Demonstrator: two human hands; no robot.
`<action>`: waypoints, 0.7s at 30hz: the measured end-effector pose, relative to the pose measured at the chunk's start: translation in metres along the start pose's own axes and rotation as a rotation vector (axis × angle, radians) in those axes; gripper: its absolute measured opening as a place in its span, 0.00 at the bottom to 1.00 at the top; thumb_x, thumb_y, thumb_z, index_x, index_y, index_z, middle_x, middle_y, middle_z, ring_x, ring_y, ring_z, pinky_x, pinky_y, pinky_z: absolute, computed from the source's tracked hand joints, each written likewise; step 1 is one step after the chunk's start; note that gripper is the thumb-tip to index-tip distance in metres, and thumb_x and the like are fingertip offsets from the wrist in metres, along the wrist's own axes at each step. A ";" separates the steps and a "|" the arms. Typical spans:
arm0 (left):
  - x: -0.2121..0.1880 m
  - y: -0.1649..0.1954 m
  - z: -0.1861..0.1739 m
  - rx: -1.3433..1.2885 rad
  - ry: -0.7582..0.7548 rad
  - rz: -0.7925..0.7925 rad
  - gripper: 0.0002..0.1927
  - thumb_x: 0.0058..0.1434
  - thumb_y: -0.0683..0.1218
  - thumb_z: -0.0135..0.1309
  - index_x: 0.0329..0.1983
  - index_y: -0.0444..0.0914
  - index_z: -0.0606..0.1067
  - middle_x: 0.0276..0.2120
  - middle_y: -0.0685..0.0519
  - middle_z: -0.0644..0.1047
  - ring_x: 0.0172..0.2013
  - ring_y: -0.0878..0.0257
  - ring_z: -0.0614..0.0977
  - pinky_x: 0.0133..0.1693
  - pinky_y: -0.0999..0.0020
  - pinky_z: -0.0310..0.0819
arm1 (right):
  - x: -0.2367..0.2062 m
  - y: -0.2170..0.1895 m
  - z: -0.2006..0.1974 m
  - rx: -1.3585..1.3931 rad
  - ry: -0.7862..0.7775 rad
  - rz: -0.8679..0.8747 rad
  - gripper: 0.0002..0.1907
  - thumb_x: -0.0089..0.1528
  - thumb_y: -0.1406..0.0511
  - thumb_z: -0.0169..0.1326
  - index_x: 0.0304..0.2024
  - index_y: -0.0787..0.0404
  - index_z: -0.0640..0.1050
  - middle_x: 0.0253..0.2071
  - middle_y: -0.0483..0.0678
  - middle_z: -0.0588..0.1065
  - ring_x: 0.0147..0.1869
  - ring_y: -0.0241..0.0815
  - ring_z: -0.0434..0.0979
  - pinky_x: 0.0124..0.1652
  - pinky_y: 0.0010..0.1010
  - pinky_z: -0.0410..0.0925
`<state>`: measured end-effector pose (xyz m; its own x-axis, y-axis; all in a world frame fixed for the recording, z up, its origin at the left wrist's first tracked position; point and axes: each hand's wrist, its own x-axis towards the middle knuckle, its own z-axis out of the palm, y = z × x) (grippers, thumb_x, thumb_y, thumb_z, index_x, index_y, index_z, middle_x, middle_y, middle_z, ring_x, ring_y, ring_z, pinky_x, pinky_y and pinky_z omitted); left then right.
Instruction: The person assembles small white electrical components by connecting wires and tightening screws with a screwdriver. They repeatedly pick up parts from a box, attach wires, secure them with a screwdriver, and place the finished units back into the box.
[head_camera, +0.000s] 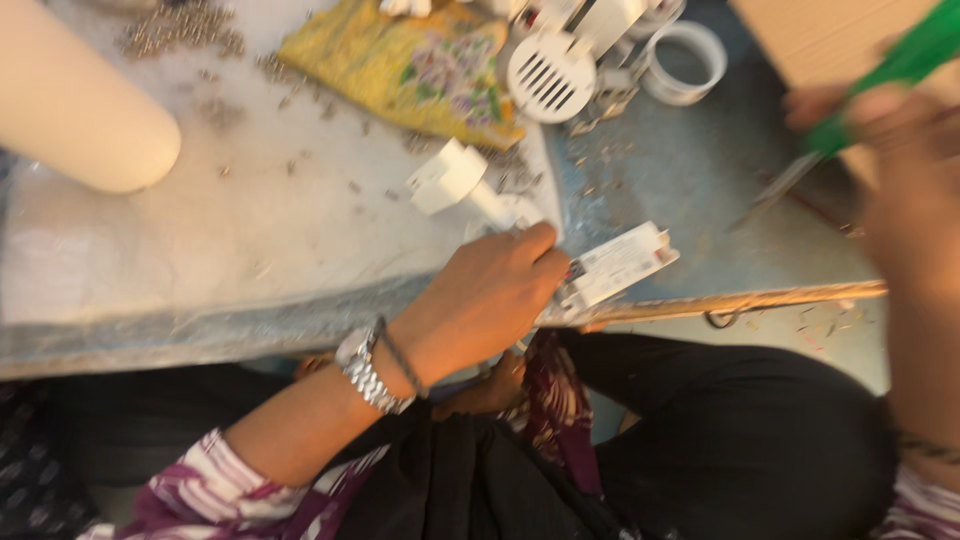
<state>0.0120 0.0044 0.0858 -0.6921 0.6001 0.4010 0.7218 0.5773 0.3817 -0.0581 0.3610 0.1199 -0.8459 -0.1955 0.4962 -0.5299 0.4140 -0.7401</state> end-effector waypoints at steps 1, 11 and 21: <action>0.000 0.001 0.001 0.014 0.011 0.002 0.07 0.55 0.39 0.55 0.37 0.35 0.73 0.36 0.48 0.72 0.33 0.51 0.80 0.33 0.55 0.74 | -0.001 -0.013 0.006 -0.020 -0.035 -0.077 0.25 0.77 0.75 0.45 0.71 0.59 0.52 0.54 0.51 0.68 0.57 0.48 0.79 0.60 0.36 0.75; -0.004 0.002 0.018 0.152 0.135 0.041 0.09 0.54 0.41 0.56 0.38 0.38 0.73 0.36 0.51 0.72 0.33 0.56 0.81 0.31 0.60 0.76 | 0.015 -0.074 0.022 -0.169 -0.210 0.015 0.34 0.73 0.82 0.46 0.71 0.55 0.46 0.55 0.57 0.73 0.53 0.54 0.84 0.51 0.39 0.77; -0.007 0.006 0.017 0.061 0.194 0.010 0.10 0.53 0.39 0.55 0.39 0.38 0.76 0.36 0.54 0.77 0.30 0.58 0.81 0.31 0.61 0.75 | -0.007 -0.128 0.046 0.020 -0.260 -0.292 0.38 0.68 0.77 0.53 0.70 0.51 0.48 0.51 0.58 0.72 0.51 0.49 0.83 0.51 0.41 0.78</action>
<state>0.0210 0.0129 0.0713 -0.6674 0.4916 0.5594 0.7230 0.6077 0.3286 0.0132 0.2681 0.1899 -0.6448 -0.5224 0.5580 -0.7498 0.2908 -0.5943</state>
